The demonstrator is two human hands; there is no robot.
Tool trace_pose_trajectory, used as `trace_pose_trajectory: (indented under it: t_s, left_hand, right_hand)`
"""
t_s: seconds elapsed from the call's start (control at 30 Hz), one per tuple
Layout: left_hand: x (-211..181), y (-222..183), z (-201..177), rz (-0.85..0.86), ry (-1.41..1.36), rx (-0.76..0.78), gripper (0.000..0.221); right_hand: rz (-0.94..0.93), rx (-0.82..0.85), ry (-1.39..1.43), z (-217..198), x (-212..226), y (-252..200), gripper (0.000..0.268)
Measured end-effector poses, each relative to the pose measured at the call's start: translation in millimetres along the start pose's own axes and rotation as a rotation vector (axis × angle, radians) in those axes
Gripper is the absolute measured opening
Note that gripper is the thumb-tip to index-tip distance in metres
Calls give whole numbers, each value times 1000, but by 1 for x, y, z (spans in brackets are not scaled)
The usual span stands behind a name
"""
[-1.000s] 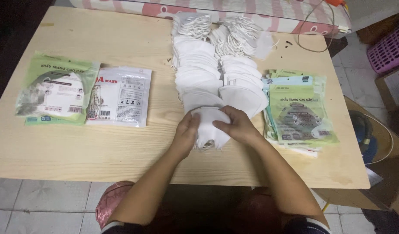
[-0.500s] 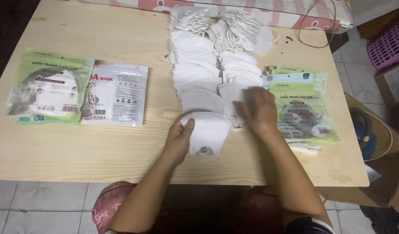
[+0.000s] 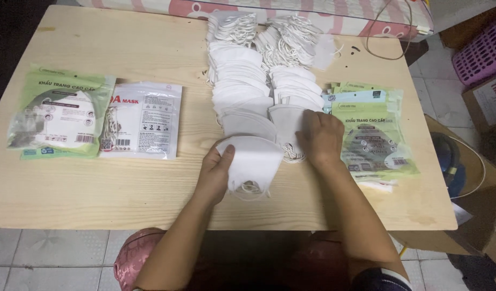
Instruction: Sorting and inspecting white face masks from a large stack on a wooden table.
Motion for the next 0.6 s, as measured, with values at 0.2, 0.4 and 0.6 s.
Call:
trace_pose_trajectory:
  t_s: [0.2, 0.4, 0.6]
  left_hand:
    - [-67, -8, -43, 138, -41, -196, 29]
    - [-147, -43, -50, 417, -283, -350, 29]
    - [-126, -28, -61, 398, -249, -278, 31]
  right_hand:
    - [-40, 95, 455, -31, 50, -11, 39]
    - [-100, 307, 580, -43, 119, -8, 50]
    - [36, 464, 363, 3, 109, 2, 61]
Point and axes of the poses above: each hand's wrist, its own y-axis towards the middle knuckle, its own z-axis out of the palm, x = y × z, the point moved 7 cm from there along y, towards the middle knuckle, and after that the axes turned 11 degrees about x, right-handed, at the moved point
